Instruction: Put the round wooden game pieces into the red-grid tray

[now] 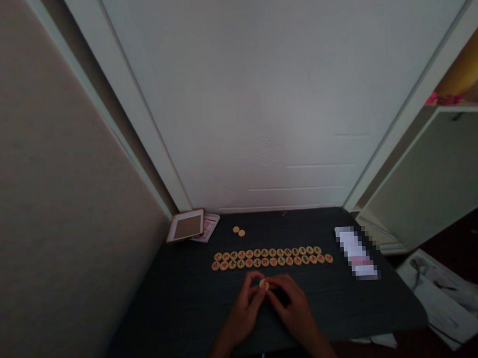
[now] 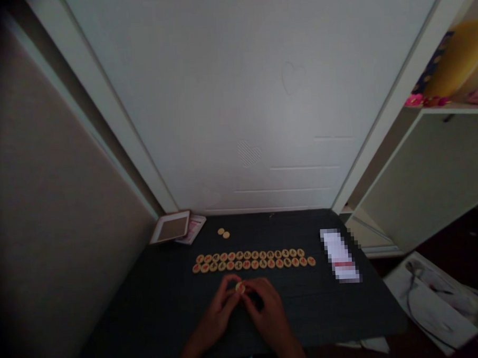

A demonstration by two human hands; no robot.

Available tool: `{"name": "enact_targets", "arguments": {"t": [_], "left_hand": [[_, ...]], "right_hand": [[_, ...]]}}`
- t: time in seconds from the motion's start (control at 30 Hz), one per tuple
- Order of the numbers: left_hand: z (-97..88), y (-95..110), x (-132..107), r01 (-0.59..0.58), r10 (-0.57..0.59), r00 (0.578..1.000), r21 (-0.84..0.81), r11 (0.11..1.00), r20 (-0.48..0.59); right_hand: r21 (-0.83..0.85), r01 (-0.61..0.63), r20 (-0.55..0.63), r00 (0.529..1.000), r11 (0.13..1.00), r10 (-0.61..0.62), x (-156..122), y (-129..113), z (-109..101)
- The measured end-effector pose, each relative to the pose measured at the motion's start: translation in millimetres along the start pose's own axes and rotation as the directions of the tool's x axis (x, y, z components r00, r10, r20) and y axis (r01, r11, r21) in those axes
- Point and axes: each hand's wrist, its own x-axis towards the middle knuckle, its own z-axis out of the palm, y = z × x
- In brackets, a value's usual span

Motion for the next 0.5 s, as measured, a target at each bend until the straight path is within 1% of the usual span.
{"name": "enact_targets", "arguments": {"t": [0.1,0.3,0.4,0.5], "left_hand": [[0.1,1,2,0.015,-0.015,0.999,0.001,1.000,-0.038],[2.5,-8,7,-0.005,0.002,0.995,-0.032,0.999,-0.099],[3.9,-10,8,-0.010,0.007,0.994,-0.035,0.999,-0.108],[4.6,-9,6,-0.017,0.016,0.995,-0.006,1.000,-0.095]], "right_hand": [[-0.008,-0.009,0.009,1.000,1.000,0.009,0,0,0],[0.000,-0.002,-0.011,1.000,1.000,0.002,1,-3,-1],[0.008,-0.007,-0.026,1.000,1.000,0.007,2,-4,-1],[0.016,-0.065,-0.042,0.997,0.998,0.066,2,-3,-1]]}}
